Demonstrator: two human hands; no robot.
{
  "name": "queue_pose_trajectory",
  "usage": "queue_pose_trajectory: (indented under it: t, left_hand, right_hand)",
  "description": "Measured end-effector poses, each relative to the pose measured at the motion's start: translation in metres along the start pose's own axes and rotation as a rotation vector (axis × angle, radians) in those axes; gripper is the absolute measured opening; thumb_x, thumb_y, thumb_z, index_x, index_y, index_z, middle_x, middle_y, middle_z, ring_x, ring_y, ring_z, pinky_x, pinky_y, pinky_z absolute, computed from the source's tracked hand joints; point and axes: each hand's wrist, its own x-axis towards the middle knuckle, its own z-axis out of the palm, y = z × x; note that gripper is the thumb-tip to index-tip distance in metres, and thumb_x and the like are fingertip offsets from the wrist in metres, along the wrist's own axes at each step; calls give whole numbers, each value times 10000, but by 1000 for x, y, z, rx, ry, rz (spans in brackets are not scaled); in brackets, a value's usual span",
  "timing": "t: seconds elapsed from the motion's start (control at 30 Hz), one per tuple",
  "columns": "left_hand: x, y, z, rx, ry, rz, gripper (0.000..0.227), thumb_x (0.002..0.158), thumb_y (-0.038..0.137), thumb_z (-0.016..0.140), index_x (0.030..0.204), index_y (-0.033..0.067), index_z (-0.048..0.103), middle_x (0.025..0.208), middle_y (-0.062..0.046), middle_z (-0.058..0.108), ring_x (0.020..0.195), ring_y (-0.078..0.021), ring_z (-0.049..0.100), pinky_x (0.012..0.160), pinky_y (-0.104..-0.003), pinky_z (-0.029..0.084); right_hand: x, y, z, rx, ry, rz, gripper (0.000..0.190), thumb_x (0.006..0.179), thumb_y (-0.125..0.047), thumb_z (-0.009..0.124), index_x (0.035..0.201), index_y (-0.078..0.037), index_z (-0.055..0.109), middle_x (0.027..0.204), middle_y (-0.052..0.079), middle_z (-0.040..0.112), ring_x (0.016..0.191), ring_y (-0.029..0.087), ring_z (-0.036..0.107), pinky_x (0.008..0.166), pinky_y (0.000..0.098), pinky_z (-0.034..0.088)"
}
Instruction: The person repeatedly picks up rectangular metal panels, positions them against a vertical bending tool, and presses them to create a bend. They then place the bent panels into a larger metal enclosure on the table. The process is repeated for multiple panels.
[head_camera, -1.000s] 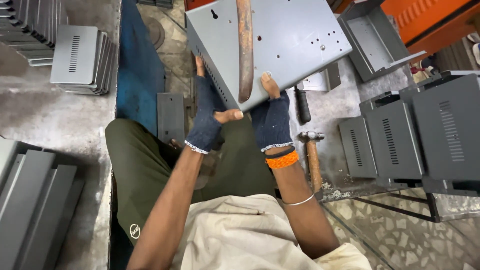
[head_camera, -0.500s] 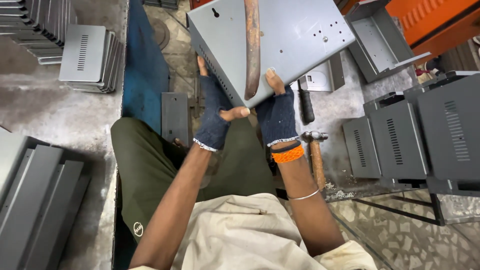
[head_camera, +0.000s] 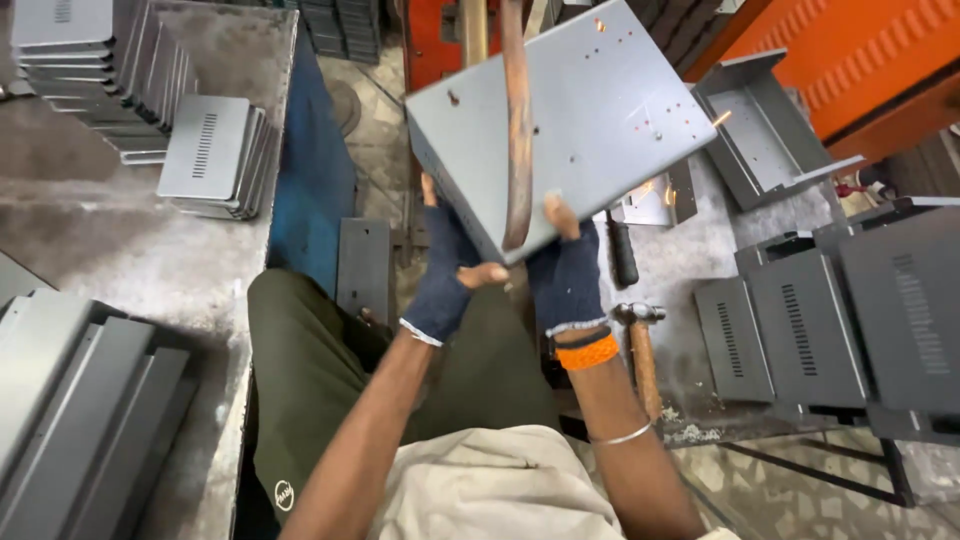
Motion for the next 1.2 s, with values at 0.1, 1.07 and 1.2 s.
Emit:
queue_pose_trajectory:
  t: [0.1, 1.07, 1.2]
  left_hand:
    - [-3, -2, -10, -13, -23, 165, 1628, 462, 415, 946, 1613, 163, -178, 1662, -324, 208, 1489, -425, 355, 1277, -519, 286]
    - [1, 110, 30, 328, 84, 46, 457, 1085, 384, 488, 1381, 68, 633, 1473, -146, 585, 1452, -288, 457, 1238, -435, 320]
    - [-3, 103, 34, 287, 74, -8, 417, 1079, 389, 473, 1346, 119, 644, 1520, -150, 538, 1482, -283, 420, 1253, -423, 287]
  right_hand:
    - [4, -3, -6, 170, 52, 78, 382, 869, -46, 770, 1229, 3, 652, 1077, 207, 715, 917, 384, 718, 877, 543, 611]
    - [80, -52, -117, -199, 146, 143, 426, 781, -280, 801, 1149, -75, 735, 996, 108, 749, 812, 180, 726, 766, 298, 611]
    - [35, -76, -77, -337, 64, 92, 304, 941, -216, 587, 1162, -16, 646, 1003, -19, 663, 920, -1, 542, 899, 198, 556]
